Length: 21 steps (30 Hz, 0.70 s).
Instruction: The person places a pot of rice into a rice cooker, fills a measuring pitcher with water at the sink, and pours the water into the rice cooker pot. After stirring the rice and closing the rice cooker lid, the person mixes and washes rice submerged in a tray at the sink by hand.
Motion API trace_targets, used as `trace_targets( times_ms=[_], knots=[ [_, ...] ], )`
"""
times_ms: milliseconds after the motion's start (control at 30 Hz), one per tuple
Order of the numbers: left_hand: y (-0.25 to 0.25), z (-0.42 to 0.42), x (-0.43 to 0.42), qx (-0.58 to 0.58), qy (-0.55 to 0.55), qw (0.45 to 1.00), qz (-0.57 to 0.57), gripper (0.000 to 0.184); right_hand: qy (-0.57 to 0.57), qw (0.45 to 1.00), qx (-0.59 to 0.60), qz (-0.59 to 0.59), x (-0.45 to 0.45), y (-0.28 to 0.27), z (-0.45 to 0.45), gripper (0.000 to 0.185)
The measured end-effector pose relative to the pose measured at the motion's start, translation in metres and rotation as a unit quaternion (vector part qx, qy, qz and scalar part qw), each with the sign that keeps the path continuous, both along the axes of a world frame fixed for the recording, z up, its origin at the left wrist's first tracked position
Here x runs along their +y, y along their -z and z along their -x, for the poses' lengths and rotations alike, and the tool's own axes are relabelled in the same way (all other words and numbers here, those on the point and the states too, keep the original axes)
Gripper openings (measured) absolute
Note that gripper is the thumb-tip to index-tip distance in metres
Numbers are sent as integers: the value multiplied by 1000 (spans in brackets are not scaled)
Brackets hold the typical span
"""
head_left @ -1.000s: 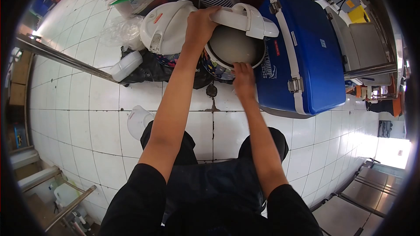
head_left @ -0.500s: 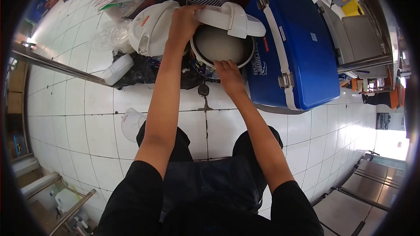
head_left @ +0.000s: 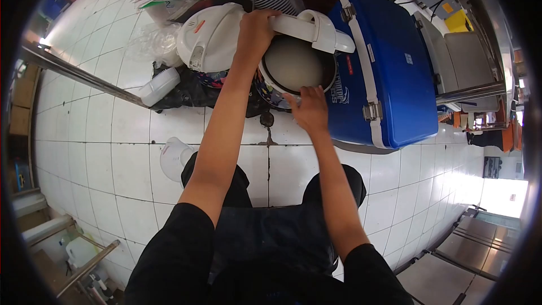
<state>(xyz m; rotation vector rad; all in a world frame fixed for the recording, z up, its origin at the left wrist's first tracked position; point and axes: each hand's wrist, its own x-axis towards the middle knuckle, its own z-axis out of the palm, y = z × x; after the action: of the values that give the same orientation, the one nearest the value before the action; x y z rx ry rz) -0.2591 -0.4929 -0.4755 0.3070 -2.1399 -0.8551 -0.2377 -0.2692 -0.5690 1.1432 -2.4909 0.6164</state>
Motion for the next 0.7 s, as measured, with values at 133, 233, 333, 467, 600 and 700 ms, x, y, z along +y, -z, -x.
trace_targets(
  times_ms=[133, 233, 333, 467, 600, 700],
  knots=[
    [3, 6, -2, 6, 2, 1000, 18, 35, 118, 987, -100, -44, -73, 0, -35, 45],
    [15, 6, -3, -1, 0, 1000, 14, 36, 50, 986, -156, -29, -52, 7, -20, 39],
    [16, 6, -8, 5, 2, 1000, -7, 37, -67, 997, -33, 10, 10, 3, 10, 23],
    [6, -1, -5, -2, -3, 1000, -8, 33, -66, 978, -189, -57, 24, -15, 38, 19],
    [7, -2, -4, 13, -7, 1000, -21, 30, -113, 920, -364, -97, -2, -22, 69, 22],
    [10, 2, -6, 3, 0, 1000, -19, 30, -161, 871, -435, -161, -36, 8, 100, 24]
  ],
)
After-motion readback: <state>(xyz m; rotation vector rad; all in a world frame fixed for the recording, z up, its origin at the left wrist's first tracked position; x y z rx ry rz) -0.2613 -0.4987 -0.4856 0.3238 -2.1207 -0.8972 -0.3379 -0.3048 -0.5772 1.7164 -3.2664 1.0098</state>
